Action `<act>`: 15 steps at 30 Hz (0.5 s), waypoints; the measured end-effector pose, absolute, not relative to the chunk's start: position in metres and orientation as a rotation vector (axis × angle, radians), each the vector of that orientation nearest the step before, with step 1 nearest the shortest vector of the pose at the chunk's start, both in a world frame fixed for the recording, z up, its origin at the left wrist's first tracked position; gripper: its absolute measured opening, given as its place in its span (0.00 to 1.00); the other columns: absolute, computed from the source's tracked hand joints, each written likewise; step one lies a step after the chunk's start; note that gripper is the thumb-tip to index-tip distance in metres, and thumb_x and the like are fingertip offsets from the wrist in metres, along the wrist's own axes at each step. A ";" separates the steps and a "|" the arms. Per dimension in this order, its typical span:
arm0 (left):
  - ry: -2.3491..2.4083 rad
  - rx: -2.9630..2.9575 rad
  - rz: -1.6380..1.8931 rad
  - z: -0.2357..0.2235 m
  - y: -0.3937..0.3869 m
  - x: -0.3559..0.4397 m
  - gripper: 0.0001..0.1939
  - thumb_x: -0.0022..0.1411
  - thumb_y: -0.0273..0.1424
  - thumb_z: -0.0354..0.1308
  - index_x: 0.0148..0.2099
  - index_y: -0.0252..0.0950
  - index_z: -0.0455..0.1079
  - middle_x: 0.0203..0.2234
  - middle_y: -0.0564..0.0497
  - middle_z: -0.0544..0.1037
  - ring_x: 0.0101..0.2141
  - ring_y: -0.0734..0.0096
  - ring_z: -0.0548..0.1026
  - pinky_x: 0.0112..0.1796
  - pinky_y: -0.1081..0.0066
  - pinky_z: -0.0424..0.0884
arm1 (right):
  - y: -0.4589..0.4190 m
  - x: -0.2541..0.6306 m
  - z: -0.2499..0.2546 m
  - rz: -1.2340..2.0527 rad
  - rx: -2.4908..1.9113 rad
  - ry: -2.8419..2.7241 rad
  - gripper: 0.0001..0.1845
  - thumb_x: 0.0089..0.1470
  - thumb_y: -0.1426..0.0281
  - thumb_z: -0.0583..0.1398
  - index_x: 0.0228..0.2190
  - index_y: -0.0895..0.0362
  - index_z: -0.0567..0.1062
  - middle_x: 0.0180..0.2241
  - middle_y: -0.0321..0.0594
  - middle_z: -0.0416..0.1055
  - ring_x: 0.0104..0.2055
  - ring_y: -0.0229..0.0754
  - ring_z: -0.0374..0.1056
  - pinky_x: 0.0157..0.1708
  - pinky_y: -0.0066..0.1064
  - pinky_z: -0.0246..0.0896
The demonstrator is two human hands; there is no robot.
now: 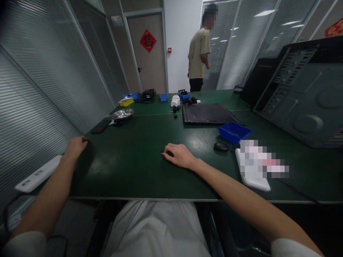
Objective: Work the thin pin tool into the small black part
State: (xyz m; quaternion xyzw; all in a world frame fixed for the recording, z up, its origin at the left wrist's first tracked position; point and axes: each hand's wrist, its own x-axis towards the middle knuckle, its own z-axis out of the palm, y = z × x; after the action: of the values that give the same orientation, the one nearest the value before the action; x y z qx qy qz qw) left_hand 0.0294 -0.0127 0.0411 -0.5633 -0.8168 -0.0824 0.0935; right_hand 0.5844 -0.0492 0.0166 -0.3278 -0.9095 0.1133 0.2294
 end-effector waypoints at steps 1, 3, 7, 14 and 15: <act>-2.438 -1.652 -0.255 0.041 -0.013 0.027 0.12 0.65 0.27 0.59 0.48 0.28 0.79 0.30 0.51 0.80 0.33 0.67 0.73 0.36 0.77 0.63 | -0.049 0.584 0.017 0.313 -0.902 -2.503 0.09 0.67 0.64 0.58 0.40 0.55 0.76 0.39 0.38 0.75 0.34 0.38 0.70 0.35 0.30 0.57; -2.467 -1.626 -0.281 0.040 -0.012 0.024 0.12 0.65 0.28 0.60 0.48 0.29 0.79 0.29 0.52 0.80 0.32 0.69 0.72 0.35 0.77 0.61 | -0.049 0.585 0.017 0.316 -0.899 -2.502 0.09 0.67 0.64 0.58 0.40 0.55 0.76 0.39 0.38 0.75 0.34 0.38 0.70 0.35 0.30 0.57; -2.517 -1.564 -0.360 0.036 -0.009 0.019 0.17 0.65 0.29 0.62 0.53 0.28 0.78 0.34 0.50 0.81 0.33 0.69 0.70 0.34 0.77 0.59 | -0.049 0.586 0.017 0.326 -0.885 -2.501 0.08 0.67 0.65 0.58 0.40 0.55 0.76 0.39 0.38 0.75 0.35 0.38 0.70 0.36 0.30 0.58; -2.509 -1.589 -0.491 0.034 -0.015 0.018 0.16 0.67 0.26 0.57 0.52 0.22 0.77 0.35 0.45 0.80 0.36 0.65 0.70 0.37 0.74 0.59 | -0.048 0.586 0.018 0.329 -0.873 -2.509 0.08 0.67 0.65 0.58 0.40 0.55 0.76 0.39 0.37 0.75 0.35 0.38 0.70 0.36 0.29 0.58; -2.499 -1.637 -0.504 0.035 -0.016 0.019 0.16 0.68 0.25 0.55 0.52 0.19 0.77 0.35 0.43 0.80 0.36 0.64 0.69 0.38 0.74 0.59 | -0.048 0.586 0.017 0.325 -0.873 -2.507 0.08 0.67 0.64 0.58 0.40 0.55 0.76 0.39 0.37 0.74 0.35 0.38 0.70 0.36 0.29 0.58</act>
State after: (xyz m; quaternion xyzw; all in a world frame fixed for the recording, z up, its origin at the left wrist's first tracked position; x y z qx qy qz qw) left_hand 0.0194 -0.0160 0.0347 -0.5394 -0.8236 -0.1662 0.0559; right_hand 0.5860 -0.0483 0.0173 -0.3174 -0.9120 0.1182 0.2315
